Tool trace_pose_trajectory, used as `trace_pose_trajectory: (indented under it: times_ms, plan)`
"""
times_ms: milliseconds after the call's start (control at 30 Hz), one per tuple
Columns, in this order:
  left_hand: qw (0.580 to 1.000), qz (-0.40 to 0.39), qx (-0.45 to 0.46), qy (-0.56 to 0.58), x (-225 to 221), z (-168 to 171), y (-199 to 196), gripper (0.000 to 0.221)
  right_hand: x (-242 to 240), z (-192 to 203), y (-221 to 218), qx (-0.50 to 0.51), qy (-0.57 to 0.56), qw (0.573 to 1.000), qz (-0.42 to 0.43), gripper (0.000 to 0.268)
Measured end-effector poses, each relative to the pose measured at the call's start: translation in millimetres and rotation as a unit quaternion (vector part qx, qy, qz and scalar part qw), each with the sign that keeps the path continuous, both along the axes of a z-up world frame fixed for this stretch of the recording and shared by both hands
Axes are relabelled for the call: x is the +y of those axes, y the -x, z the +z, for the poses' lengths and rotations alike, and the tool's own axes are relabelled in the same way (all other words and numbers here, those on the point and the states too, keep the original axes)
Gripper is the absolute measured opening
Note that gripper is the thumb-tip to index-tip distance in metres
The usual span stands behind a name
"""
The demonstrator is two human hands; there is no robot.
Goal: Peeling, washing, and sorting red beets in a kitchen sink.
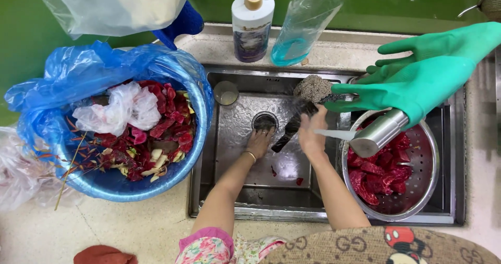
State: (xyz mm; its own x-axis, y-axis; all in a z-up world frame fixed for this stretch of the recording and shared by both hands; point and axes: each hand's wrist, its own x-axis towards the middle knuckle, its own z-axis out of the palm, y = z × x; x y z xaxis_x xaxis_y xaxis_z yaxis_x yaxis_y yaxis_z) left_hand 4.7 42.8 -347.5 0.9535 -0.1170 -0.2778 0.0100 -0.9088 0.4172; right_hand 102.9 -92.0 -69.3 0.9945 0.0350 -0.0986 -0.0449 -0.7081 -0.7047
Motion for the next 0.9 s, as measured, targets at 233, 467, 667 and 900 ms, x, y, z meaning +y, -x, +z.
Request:
trace_pose_trajectory:
  times_ms: [233, 467, 667, 900]
  plan:
    - [0.992, -0.085, -0.064, -0.071, 2, -19, 4, 0.066, -18, -7, 6, -0.057, -0.028, 0.997, 0.044, 0.032]
    - [0.993, -0.008, -0.112, 0.044, 23, -25, 1, 0.074, -28, 3, 13, -0.115, -0.022, 0.986, 0.12, 0.017]
    - [0.906, 0.161, -0.305, 0.245, 24, 183, -89, 0.05, -28, 4, 23, -0.141, -0.021, 0.978, 0.151, 0.02]
    - [0.949, -0.045, -0.298, -0.088, 17, 310, -179, 0.069, -32, 6, 25, -0.222, -0.04, 0.955, 0.194, 0.032]
